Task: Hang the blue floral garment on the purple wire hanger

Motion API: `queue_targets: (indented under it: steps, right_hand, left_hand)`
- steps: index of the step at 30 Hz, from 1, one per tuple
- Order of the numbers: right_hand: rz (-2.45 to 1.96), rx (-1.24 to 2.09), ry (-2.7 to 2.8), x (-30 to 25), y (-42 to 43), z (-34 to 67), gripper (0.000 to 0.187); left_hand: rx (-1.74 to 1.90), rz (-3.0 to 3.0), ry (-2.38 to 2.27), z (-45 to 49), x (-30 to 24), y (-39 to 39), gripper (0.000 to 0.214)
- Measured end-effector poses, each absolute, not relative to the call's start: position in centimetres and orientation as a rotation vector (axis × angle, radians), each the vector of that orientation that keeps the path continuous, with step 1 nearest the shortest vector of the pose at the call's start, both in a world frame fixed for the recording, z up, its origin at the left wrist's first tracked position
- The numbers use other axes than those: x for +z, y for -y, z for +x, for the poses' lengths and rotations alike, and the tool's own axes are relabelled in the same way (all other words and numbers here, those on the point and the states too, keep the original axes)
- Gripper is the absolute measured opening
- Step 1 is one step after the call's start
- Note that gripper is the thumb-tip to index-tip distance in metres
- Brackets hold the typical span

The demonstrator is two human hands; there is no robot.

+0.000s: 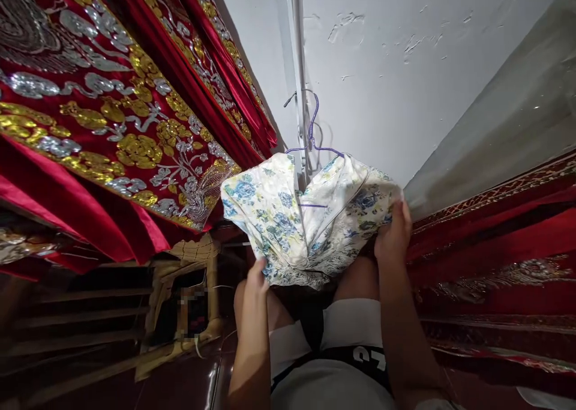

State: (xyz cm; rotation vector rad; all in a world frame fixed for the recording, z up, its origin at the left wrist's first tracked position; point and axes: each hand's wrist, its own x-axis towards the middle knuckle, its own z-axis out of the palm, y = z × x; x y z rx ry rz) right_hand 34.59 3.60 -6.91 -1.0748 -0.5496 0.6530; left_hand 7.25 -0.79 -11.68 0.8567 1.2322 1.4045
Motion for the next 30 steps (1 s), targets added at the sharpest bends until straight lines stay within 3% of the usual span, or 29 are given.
queue_targets:
  steps: [4, 9, 17, 21, 26, 30]
  right_hand:
    - [-1.233, 0.493, 0.587, -11.0, -0.4, 29.3, 0.062]
    - [-1.276, 0.947, 1.248, -12.6, 2.3, 24.9, 0.034]
    - [-1.257, 1.190, 1.601, -10.9, 1.1, 26.7, 0.043]
    - [-1.172, 1.421, 1.497, -11.5, 1.5, 26.4, 0.056]
    - [-1.091, 1.568, 1.233, -11.8, 2.2, 26.0, 0.056]
    - [-1.150, 1.554, 1.130, -11.6, 2.2, 26.6, 0.052]
  left_hand:
    - [1.271, 0.817, -1.184, 8.5, -12.9, 1.9, 0.073]
    - [1.252, 0.899, -1.290, 9.0, -12.9, 2.2, 0.062]
    - [1.234, 0.960, -1.392, 8.1, -12.2, 3.4, 0.042]
    - [1.272, 0.885, -1.317, 8.8, -12.0, 3.6, 0.041]
    - [1.347, 0.782, -1.336, 8.6, -13.3, 3.3, 0.040]
    - [1.726, 0.866, -1.621, 9.0, -14.7, 3.3, 0.044]
